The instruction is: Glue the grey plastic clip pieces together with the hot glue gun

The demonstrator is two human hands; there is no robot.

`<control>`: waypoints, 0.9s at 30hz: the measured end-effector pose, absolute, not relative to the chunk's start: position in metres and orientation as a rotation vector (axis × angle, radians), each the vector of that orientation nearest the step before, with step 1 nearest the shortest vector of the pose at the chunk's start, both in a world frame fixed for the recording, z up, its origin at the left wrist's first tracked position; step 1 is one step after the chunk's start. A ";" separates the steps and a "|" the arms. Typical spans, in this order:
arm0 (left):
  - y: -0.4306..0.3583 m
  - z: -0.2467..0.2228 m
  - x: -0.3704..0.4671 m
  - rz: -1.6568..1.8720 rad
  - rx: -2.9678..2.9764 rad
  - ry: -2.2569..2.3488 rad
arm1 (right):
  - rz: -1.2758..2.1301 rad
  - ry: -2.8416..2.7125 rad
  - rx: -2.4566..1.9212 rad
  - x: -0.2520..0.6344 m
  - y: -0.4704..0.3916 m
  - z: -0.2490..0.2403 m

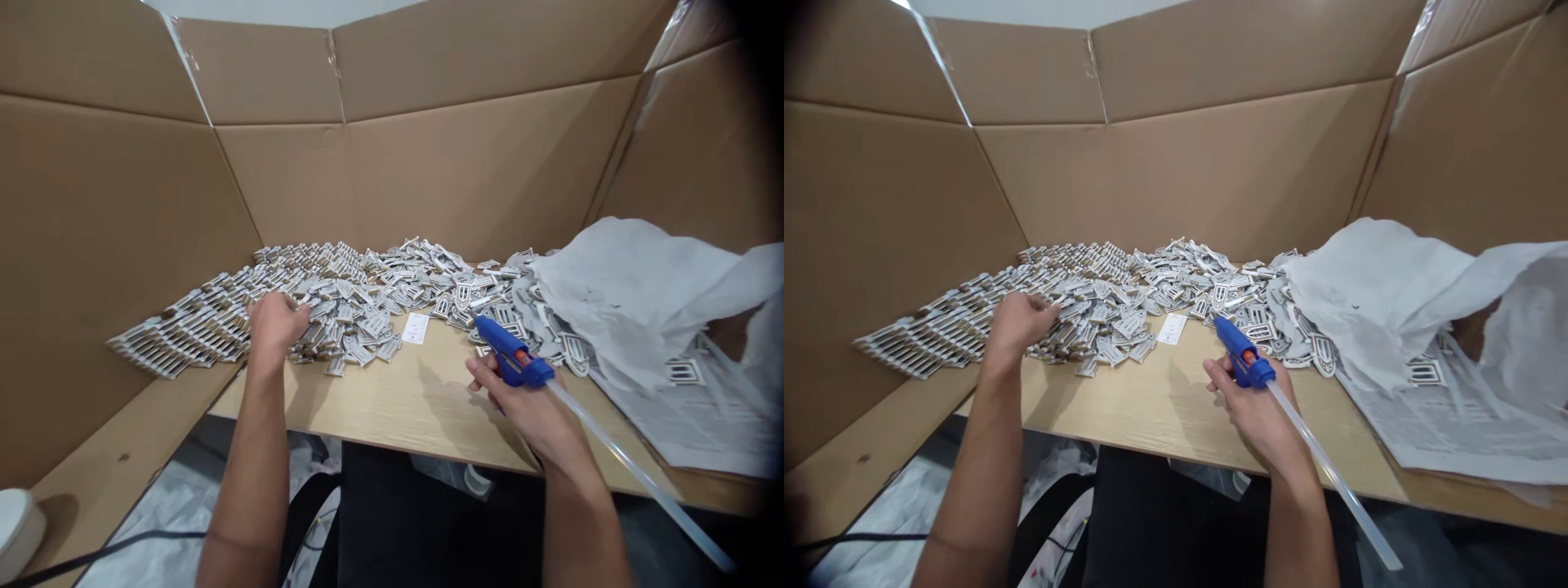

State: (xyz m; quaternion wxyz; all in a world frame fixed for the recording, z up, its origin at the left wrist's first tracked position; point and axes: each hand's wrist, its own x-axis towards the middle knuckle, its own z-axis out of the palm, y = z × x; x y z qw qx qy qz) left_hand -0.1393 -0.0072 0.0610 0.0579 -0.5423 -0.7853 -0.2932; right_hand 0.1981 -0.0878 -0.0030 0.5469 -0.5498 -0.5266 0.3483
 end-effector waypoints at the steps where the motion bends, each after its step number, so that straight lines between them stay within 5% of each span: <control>1: -0.004 0.060 -0.140 -0.826 -1.653 -2.388 | 0.820 -1.242 -1.309 0.198 -0.087 -0.004; 6: 0.009 0.048 -0.138 -0.733 -1.610 -2.287 | 0.842 -1.212 -1.307 0.201 -0.084 -0.012; 13: -0.003 0.051 -0.104 -1.047 -1.552 -2.040 | 0.699 -1.259 -1.365 0.211 -0.087 -0.007; 18: 0.010 0.054 -0.047 -1.230 -2.036 -1.841 | 0.660 -1.196 -1.416 0.218 -0.086 -0.010; 27: 0.051 0.045 0.002 -0.598 -2.406 -1.936 | 0.648 -1.090 -1.409 0.236 -0.082 -0.020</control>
